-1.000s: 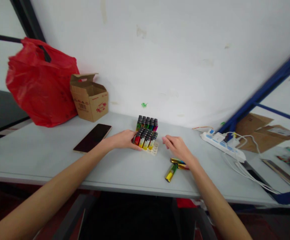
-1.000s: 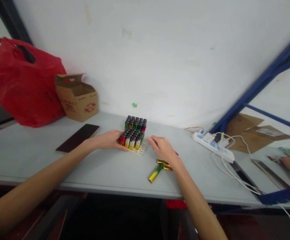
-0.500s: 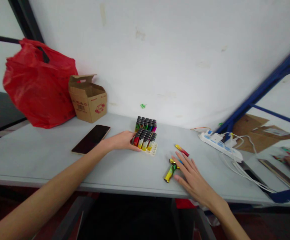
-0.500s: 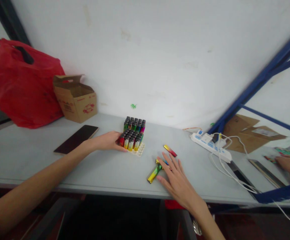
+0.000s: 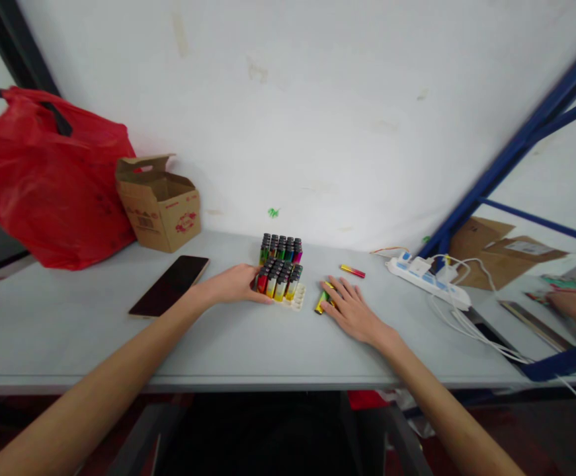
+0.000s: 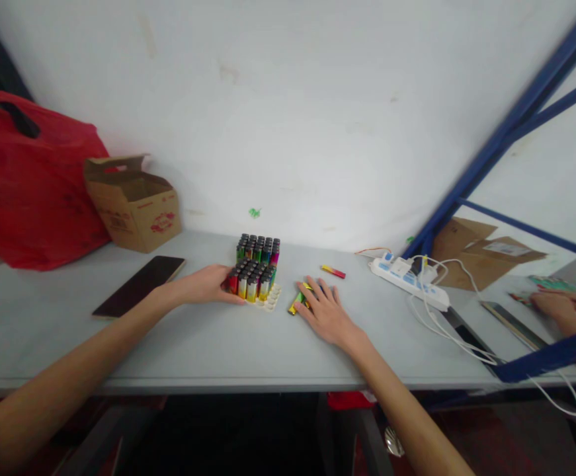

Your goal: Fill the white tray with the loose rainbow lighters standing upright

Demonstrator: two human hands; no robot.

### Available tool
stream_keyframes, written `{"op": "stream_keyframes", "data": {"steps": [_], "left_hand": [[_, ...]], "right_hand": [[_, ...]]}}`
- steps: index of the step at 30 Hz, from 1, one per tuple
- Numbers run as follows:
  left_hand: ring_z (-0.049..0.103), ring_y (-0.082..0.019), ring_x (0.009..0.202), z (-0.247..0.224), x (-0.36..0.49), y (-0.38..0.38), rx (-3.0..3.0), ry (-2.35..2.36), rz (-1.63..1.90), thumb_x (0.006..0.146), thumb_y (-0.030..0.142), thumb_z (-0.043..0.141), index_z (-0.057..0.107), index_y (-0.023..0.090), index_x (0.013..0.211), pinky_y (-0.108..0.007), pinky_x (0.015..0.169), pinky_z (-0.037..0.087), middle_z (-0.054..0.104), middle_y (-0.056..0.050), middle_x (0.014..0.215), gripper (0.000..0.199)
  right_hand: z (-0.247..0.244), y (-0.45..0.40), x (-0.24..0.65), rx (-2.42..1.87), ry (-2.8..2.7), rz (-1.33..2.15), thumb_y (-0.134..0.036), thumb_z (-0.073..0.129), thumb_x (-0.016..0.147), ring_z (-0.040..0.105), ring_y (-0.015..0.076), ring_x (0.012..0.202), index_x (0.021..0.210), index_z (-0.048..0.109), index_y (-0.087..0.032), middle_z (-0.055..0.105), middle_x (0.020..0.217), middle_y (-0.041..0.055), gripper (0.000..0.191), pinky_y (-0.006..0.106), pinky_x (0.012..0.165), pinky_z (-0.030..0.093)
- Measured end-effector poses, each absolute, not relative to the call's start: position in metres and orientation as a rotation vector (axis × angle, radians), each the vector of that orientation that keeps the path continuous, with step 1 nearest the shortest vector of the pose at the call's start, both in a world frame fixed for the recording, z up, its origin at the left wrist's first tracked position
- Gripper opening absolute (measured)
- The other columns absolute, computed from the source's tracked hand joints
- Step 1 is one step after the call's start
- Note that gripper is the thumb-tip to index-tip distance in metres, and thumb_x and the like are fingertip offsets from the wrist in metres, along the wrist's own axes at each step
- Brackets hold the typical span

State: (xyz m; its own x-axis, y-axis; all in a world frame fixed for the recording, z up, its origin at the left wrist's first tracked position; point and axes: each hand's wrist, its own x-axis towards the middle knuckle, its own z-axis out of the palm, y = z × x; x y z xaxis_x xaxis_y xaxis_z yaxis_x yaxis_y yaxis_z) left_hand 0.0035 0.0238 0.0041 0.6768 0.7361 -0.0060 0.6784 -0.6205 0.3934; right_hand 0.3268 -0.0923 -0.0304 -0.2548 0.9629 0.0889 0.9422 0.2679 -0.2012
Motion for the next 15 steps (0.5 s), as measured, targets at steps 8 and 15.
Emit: {"op": "stream_keyframes", "data": {"steps": [8,15], "left_hand": [[0.07,-0.027,0.087,0.007,0.004,0.023,2.512,1.082,0.229,0.071,0.071,0.071,0.065,0.02,0.111,-0.03,0.077,0.051,0.075,-0.006,0.099,0.066],[0.069,-0.026,0.085,0.006,0.004,0.024,2.513,1.087,0.223,0.07,0.071,0.071,0.066,0.021,0.109,-0.03,0.077,0.051,0.075,-0.006,0.098,0.064]], "right_hand": [[-0.017,-0.036,0.406,-1.646,-2.139,-0.02,-0.045,0.036,0.103,0.042,0.0285,0.144,0.148,0.049,-0.016,0.046,0.154,0.017,0.056,0.05,0.12,0.032],[-0.026,-0.008,0.418,-1.695,-2.201,-0.007,-0.025,0.054,0.095,0.068,0.0263,0.102,0.121,0.071,-0.015,0.073,0.115,0.0149,0.032,0.04,0.095,0.052]]}}
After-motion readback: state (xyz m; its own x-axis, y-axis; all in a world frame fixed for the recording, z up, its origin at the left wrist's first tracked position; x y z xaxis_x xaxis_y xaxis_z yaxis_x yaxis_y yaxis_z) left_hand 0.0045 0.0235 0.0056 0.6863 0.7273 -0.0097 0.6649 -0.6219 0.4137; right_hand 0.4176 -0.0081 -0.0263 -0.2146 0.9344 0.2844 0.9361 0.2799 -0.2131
